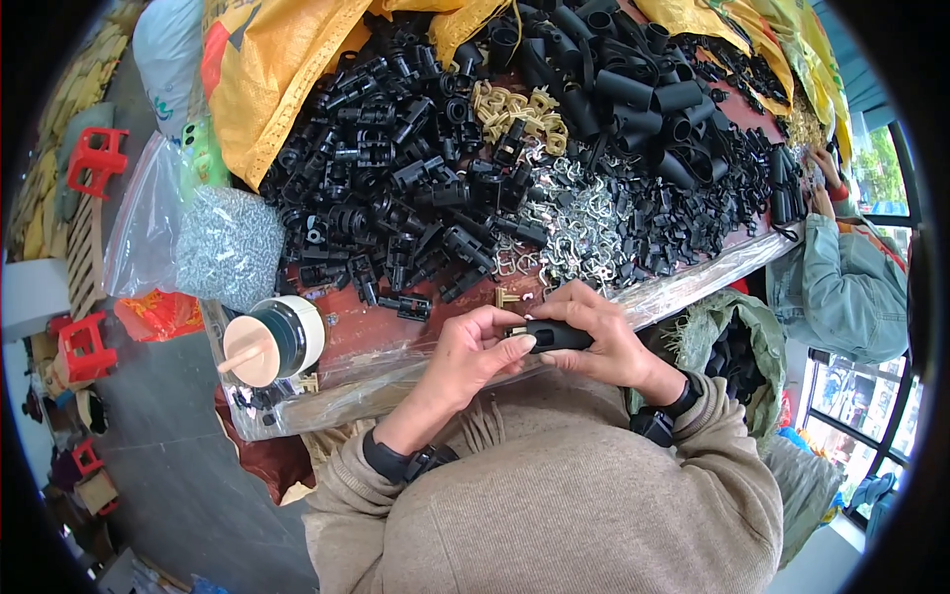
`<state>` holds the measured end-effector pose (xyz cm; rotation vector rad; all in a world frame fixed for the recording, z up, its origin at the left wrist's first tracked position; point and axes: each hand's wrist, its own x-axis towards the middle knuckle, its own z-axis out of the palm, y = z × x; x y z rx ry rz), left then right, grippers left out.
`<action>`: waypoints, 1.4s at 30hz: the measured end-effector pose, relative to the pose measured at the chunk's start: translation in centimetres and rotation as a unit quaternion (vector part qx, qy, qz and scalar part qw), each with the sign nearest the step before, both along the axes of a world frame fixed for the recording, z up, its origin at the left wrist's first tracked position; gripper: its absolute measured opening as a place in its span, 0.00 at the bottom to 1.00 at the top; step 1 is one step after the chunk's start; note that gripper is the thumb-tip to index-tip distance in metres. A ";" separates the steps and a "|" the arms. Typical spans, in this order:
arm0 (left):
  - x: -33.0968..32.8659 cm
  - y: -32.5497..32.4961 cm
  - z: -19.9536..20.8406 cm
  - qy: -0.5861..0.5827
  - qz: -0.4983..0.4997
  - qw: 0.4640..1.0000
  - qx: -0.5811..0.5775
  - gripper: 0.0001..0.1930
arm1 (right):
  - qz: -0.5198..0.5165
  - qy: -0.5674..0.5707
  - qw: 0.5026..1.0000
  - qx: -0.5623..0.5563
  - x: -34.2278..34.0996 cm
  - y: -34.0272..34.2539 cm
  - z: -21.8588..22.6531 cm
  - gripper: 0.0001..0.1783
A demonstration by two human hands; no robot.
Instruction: Assembling small black plastic components by inserting metal pins into them at a production workbench.
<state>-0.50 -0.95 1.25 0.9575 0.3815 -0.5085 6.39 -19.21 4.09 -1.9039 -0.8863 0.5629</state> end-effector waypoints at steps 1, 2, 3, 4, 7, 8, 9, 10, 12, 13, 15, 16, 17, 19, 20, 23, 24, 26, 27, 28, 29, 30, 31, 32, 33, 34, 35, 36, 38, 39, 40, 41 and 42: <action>0.1 -0.1 0.1 0.002 0.003 1.000 0.010 0.14 | -0.007 0.008 1.000 0.015 -0.1 0.1 -0.5 0.25; 0.1 -0.1 0.0 -0.001 -0.003 1.000 0.014 0.14 | -0.014 0.016 0.999 0.031 -0.2 0.1 -1.0 0.26; 0.0 0.0 -0.1 -0.010 -0.008 0.999 0.036 0.15 | -0.020 0.013 0.999 0.035 -0.3 0.1 -1.4 0.26; -0.1 0.1 -0.3 -0.019 -0.011 0.998 0.057 0.16 | -0.022 0.019 0.999 0.039 -0.4 0.1 -1.8 0.26; -0.4 0.1 -0.3 -0.052 -0.015 0.994 0.097 0.19 | -0.029 0.029 0.998 0.052 -0.5 0.1 -2.3 0.26; -0.4 0.0 -0.3 -0.073 -0.013 0.991 0.110 0.21 | -0.028 0.029 0.998 0.050 -0.5 0.2 -2.1 0.26; -0.5 0.0 -0.3 -0.094 -0.007 0.988 0.124 0.23 | -0.024 0.030 0.998 0.047 -0.5 0.2 -1.9 0.27; -0.5 -0.1 -0.3 -0.096 -0.008 0.987 0.127 0.23 | -0.020 0.030 0.998 0.043 -0.4 0.3 -1.8 0.28; -0.5 -0.3 -0.3 -0.125 -0.004 0.983 0.138 0.29 | -0.013 0.031 0.998 0.046 -0.3 0.3 -1.8 0.29; -0.4 -0.2 -0.3 -0.139 -0.002 0.980 0.143 0.32 | -0.005 0.033 0.998 0.046 -0.2 0.2 -1.8 0.30; -0.3 -0.2 -0.1 -0.130 0.002 0.984 0.120 0.33 | 0.003 0.037 0.998 0.045 0.1 0.0 -1.7 0.31; -0.2 -0.2 0.1 -0.122 0.005 0.988 0.096 0.35 | 0.039 0.018 0.998 0.055 0.6 -0.2 -1.3 0.32; -0.1 -0.2 0.3 -0.112 0.008 0.991 0.072 0.37 | 0.075 0.000 0.995 0.064 1.2 -0.3 -0.9 0.34; 0.0 -0.4 0.6 -0.120 0.010 0.991 0.052 0.39 | 0.110 -0.018 0.991 0.072 2.0 -0.1 -0.5 0.36; 0.1 -0.6 0.7 -0.127 0.011 0.991 0.032 0.41 | 0.149 0.001 0.985 0.092 2.3 0.3 -0.4 0.38; 0.1 -0.4 0.4 -0.139 0.003 0.990 0.021 0.44 | 0.226 0.040 0.964 0.132 2.7 1.4 -0.1 0.42; 0.1 -0.2 0.2 -0.144 -0.008 0.989 0.032 0.44 | 0.241 0.050 0.960 0.134 2.8 1.7 0.1 0.41; 0.1 -0.1 0.4 -0.147 -0.017 0.988 0.043 0.44 | 0.270 0.069 0.950 0.138 2.7 2.0 0.3 0.41; 0.0 -0.2 0.6 -0.122 -0.009 0.992 0.024 0.44 | 0.271 0.070 0.950 0.139 2.5 2.1 0.1 0.41; 0.0 -0.4 0.9 -0.096 0.000 0.995 0.004 0.43 | 0.245 0.060 0.958 0.139 2.1 2.1 -0.3 0.40; 0.0 -0.5 1.1 -0.072 0.008 0.997 -0.015 0.43 | 0.220 0.048 0.964 0.138 1.7 2.0 -0.5 0.39; -0.1 -0.5 1.2 -0.072 0.009 0.997 -0.016 0.43 | 0.194 0.036 0.971 0.137 1.5 1.9 -0.6 0.38; -0.1 -0.5 1.1 -0.057 0.006 0.998 -0.031 0.42 | 0.195 0.036 0.971 0.136 1.3 1.7 -0.4 0.38; -0.2 -0.4 1.1 -0.042 0.003 0.998 -0.046 0.41 | 0.148 -0.012 0.980 0.134 1.2 1.4 -0.2 0.36; -0.3 -0.4 1.0 -0.027 -0.001 0.998 -0.062 0.40 | 0.101 -0.060 0.985 0.130 1.1 1.0 0.1 0.33; -0.3 -0.4 0.9 -0.027 -0.002 0.998 -0.063 0.40 | 0.053 -0.108 0.985 0.127 1.0 0.5 0.3 0.30; -0.4 -0.3 0.7 -0.042 0.024 0.998 -0.041 0.38 | 0.052 -0.107 0.985 0.125 1.2 -0.3 0.5 0.30; -0.4 -0.2 0.6 -0.057 0.049 0.997 -0.019 0.37 | -0.009 -0.099 0.990 0.102 1.5 -1.3 0.8 0.28; -0.4 0.1 0.4 -0.070 0.072 0.995 0.000 0.35 | -0.073 -0.091 0.990 0.074 1.6 -3.3 1.4 0.27; -0.4 0.3 0.2 -0.089 0.089 0.992 0.027 0.33 | -0.118 -0.098 0.987 0.054 1.4 -4.2 1.8 0.25; -0.3 0.6 0.0 -0.107 0.107 0.987 0.053 0.31 | -0.162 -0.105 0.981 0.033 1.3 -5.3 2.0 0.24; -0.2 0.9 -0.1 -0.126 0.124 0.981 0.080 0.29 | -0.197 -0.119 0.973 0.010 0.9 -6.6 2.2 0.23; -0.3 1.2 -0.1 -0.125 0.122 0.982 0.078 0.29 | -0.230 -0.133 0.964 -0.011 0.4 -8.2 2.2 0.22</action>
